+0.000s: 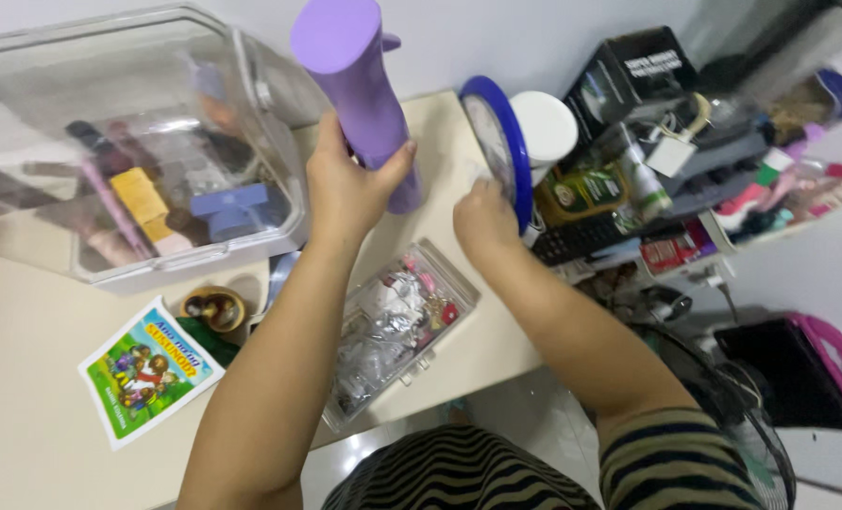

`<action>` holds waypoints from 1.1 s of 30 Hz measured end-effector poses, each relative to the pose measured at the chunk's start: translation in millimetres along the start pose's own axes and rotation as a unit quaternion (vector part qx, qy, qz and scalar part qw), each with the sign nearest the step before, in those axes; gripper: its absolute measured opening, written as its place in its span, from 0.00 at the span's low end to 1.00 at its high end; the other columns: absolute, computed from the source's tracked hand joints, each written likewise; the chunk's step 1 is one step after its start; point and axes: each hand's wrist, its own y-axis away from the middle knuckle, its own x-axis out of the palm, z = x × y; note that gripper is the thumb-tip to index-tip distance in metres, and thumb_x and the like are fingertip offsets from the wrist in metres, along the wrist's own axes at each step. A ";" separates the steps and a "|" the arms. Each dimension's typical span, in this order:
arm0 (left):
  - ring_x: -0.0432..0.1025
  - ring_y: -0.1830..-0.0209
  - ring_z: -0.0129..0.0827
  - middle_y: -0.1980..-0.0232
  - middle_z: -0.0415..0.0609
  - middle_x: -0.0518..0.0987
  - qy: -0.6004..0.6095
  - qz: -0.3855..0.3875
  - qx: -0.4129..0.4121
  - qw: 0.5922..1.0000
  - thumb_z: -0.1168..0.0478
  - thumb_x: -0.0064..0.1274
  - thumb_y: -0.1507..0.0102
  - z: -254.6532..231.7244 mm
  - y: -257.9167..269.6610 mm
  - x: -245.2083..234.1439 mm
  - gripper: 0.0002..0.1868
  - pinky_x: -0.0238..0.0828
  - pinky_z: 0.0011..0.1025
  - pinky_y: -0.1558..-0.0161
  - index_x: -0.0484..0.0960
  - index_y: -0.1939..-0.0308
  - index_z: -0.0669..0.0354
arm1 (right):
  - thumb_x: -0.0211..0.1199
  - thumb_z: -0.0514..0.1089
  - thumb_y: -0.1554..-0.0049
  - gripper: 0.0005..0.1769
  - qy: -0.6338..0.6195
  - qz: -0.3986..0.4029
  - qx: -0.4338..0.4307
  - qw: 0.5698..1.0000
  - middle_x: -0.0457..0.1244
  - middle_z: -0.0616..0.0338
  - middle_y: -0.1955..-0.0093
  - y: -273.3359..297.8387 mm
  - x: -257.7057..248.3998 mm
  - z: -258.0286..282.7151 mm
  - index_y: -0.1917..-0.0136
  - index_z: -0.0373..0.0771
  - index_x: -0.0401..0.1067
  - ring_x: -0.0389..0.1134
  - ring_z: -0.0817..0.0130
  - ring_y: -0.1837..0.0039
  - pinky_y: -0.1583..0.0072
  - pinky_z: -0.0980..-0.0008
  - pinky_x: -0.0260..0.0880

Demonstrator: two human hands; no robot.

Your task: The person wipes a desk surface with a white cloth, then cleans several small items including a round container, a green pouch, and two cards. They wipe a clear plastic jewelry box and place the cleaned items into the box, stacking it on top of a larger clear organizer.

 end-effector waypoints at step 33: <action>0.68 0.29 0.51 0.26 0.68 0.69 -0.116 0.126 0.084 0.982 0.52 0.70 0.33 22.4 -9.8 -0.5 0.46 0.68 0.41 0.33 0.57 0.22 0.66 | 0.48 0.42 0.36 0.19 -0.421 0.138 -0.046 0.895 0.64 0.47 0.39 170.4 -114.5 -43.2 0.37 0.37 0.74 0.65 0.52 0.37 0.37 0.56 0.65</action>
